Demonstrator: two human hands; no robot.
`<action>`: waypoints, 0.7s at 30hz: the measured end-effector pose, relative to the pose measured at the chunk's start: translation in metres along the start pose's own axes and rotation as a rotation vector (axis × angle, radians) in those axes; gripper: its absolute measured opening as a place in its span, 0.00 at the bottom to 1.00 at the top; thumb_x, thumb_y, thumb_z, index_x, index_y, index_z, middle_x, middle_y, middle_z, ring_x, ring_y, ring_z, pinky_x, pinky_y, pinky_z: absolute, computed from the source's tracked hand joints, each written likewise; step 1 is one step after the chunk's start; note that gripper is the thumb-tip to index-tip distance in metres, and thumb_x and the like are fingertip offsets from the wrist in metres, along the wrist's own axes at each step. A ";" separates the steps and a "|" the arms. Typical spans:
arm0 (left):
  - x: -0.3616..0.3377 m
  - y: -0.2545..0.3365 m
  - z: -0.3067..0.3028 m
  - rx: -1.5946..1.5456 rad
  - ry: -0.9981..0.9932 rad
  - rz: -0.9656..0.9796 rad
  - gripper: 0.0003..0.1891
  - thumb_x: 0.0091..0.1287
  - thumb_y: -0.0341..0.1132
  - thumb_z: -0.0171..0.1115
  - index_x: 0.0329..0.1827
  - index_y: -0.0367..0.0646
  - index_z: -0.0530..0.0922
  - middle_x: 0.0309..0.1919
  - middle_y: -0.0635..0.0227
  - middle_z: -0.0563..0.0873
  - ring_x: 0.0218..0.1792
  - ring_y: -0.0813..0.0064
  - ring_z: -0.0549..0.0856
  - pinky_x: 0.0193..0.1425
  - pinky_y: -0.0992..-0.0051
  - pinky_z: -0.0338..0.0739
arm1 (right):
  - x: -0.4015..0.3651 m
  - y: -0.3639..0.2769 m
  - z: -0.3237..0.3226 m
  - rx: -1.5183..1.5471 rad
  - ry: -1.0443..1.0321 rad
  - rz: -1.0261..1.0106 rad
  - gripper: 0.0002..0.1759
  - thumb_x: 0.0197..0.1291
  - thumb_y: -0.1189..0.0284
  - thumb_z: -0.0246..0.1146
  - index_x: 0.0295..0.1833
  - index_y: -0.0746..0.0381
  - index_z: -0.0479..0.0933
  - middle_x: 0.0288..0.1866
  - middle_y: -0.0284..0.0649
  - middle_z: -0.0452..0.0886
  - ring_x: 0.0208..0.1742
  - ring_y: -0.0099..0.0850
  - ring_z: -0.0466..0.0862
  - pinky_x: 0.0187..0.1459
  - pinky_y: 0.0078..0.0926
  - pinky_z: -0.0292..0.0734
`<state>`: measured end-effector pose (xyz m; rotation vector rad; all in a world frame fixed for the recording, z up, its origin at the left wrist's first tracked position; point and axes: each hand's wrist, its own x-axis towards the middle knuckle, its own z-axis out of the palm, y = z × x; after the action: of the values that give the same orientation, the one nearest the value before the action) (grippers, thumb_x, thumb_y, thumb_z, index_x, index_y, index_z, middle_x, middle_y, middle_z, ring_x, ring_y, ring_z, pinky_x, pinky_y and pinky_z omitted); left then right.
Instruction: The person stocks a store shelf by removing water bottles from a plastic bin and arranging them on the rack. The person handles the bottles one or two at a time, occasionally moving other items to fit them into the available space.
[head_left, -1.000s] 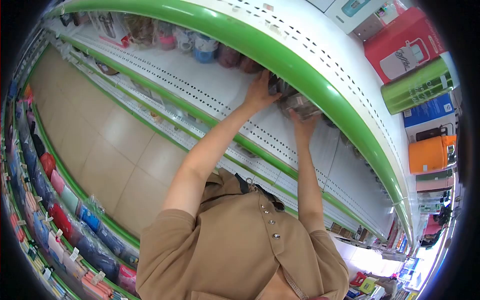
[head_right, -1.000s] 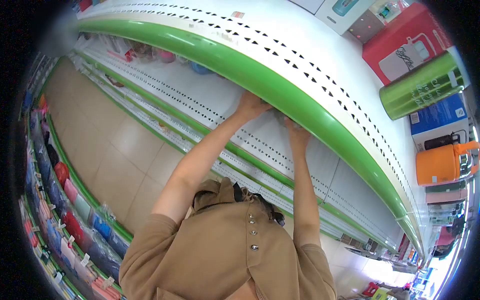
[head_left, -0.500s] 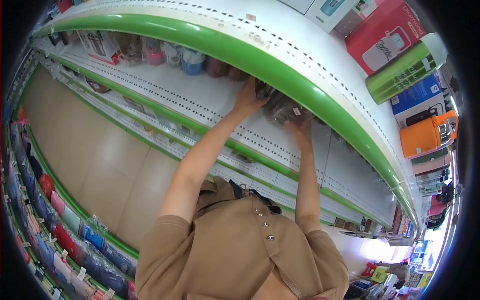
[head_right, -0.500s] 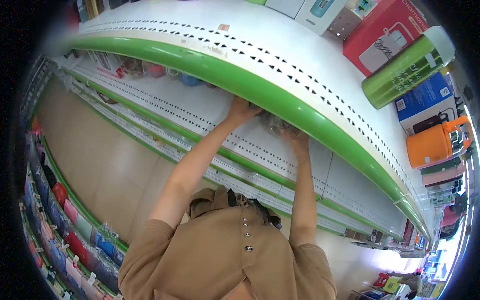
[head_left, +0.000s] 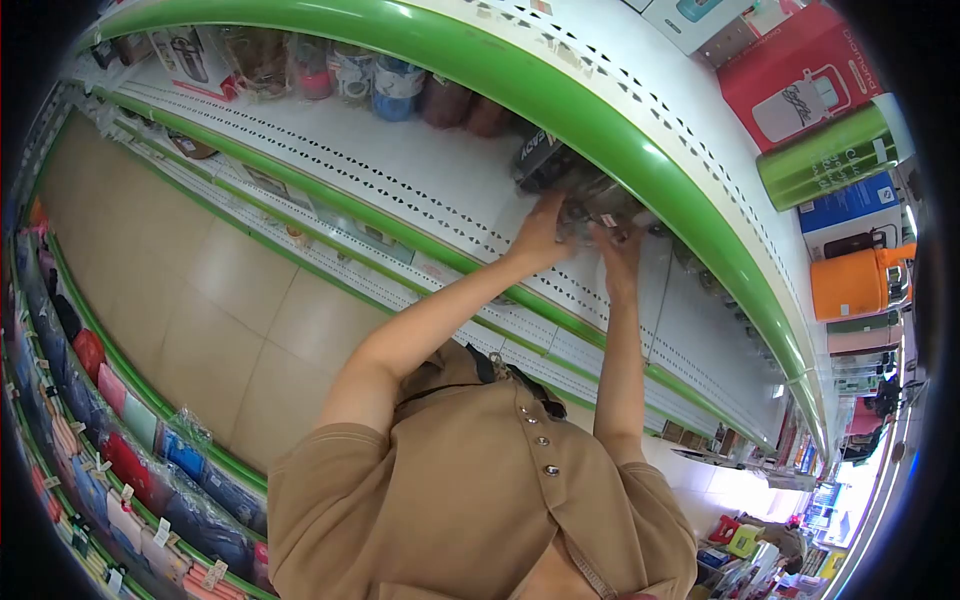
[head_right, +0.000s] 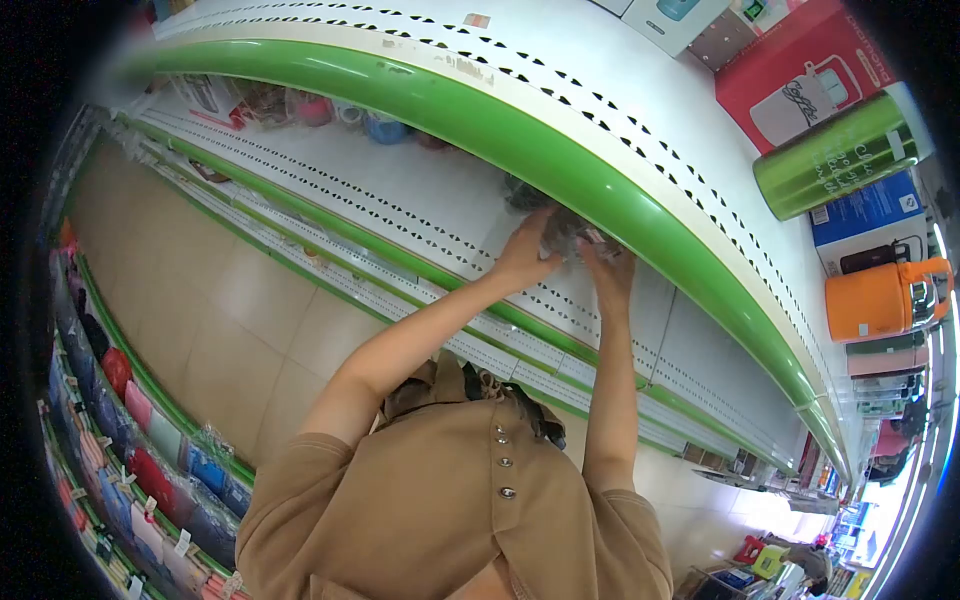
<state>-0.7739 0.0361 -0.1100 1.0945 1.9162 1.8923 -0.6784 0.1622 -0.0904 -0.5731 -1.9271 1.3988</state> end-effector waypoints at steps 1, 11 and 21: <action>0.001 0.000 0.003 0.000 0.002 0.001 0.34 0.45 0.29 0.61 0.60 0.34 0.61 0.54 0.47 0.69 0.55 0.50 0.69 0.61 0.64 0.64 | 0.002 -0.002 0.002 0.000 -0.001 -0.002 0.34 0.43 0.76 0.69 0.57 0.67 0.64 0.54 0.44 0.68 0.53 0.31 0.70 0.51 0.24 0.67; -0.005 0.014 -0.001 0.037 0.056 0.140 0.37 0.44 0.31 0.62 0.62 0.36 0.60 0.57 0.46 0.66 0.58 0.50 0.66 0.62 0.64 0.62 | 0.014 -0.008 -0.011 -0.043 -0.159 -0.007 0.30 0.43 0.76 0.67 0.54 0.68 0.67 0.50 0.42 0.71 0.48 0.29 0.72 0.48 0.25 0.68; -0.004 -0.007 0.009 0.102 -0.006 0.076 0.36 0.46 0.34 0.62 0.62 0.37 0.60 0.54 0.47 0.68 0.56 0.52 0.67 0.60 0.65 0.64 | 0.013 -0.002 0.007 -0.113 -0.058 -0.040 0.32 0.41 0.72 0.69 0.55 0.67 0.68 0.52 0.46 0.72 0.54 0.34 0.71 0.56 0.28 0.63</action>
<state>-0.7674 0.0413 -0.1189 1.2176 2.0147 1.8449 -0.6922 0.1657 -0.0869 -0.5491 -2.0626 1.3007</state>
